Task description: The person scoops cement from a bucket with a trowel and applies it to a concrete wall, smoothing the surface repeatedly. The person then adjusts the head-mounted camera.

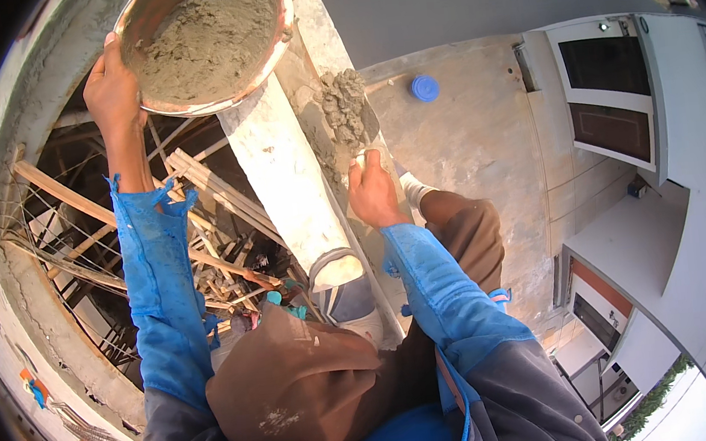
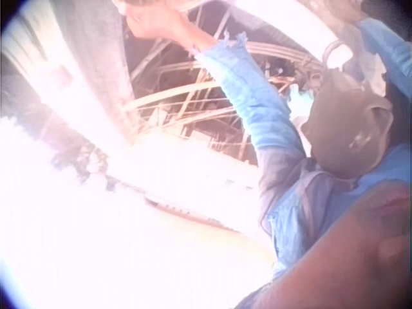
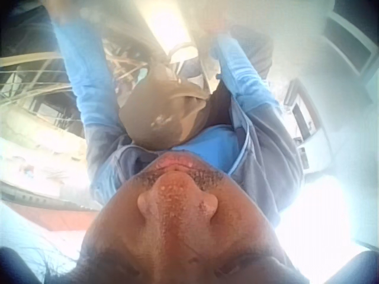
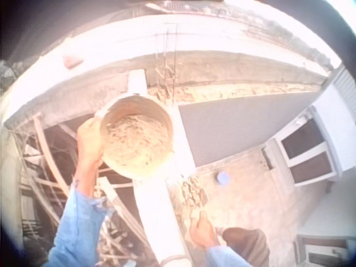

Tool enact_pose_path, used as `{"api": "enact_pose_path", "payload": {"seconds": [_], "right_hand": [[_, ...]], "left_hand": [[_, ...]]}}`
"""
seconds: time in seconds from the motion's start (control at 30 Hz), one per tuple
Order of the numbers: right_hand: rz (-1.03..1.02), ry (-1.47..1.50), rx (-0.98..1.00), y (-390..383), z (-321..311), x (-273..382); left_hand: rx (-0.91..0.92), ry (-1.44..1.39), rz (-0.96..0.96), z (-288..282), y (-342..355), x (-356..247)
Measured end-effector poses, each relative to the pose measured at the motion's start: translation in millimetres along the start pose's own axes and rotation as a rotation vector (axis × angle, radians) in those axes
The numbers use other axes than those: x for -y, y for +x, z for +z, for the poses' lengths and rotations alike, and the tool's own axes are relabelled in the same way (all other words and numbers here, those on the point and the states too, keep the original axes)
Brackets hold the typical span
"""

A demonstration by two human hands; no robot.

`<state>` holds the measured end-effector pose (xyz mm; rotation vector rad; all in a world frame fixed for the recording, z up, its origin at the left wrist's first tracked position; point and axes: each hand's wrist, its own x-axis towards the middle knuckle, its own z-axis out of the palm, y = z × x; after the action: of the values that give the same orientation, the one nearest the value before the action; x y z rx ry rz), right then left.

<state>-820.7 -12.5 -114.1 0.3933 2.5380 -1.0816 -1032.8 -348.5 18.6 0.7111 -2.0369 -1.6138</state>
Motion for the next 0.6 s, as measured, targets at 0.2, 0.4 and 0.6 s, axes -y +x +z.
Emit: {"api": "enact_pose_path", "payload": {"seconds": [0.2,0.4,0.6], "right_hand": [[0.038,0.031,0.069,18,21,-41],[0.121,-0.125,0.475,112,-22,-37],[0.232,-0.402,0.853,110,-19,-42]], "left_hand": [[0.005,-0.020,-0.017,-3,2,8],[0.009,-0.087,0.026,-4,-3,6],[-0.022,-0.082,-0.019,-7,-1,12]]}}
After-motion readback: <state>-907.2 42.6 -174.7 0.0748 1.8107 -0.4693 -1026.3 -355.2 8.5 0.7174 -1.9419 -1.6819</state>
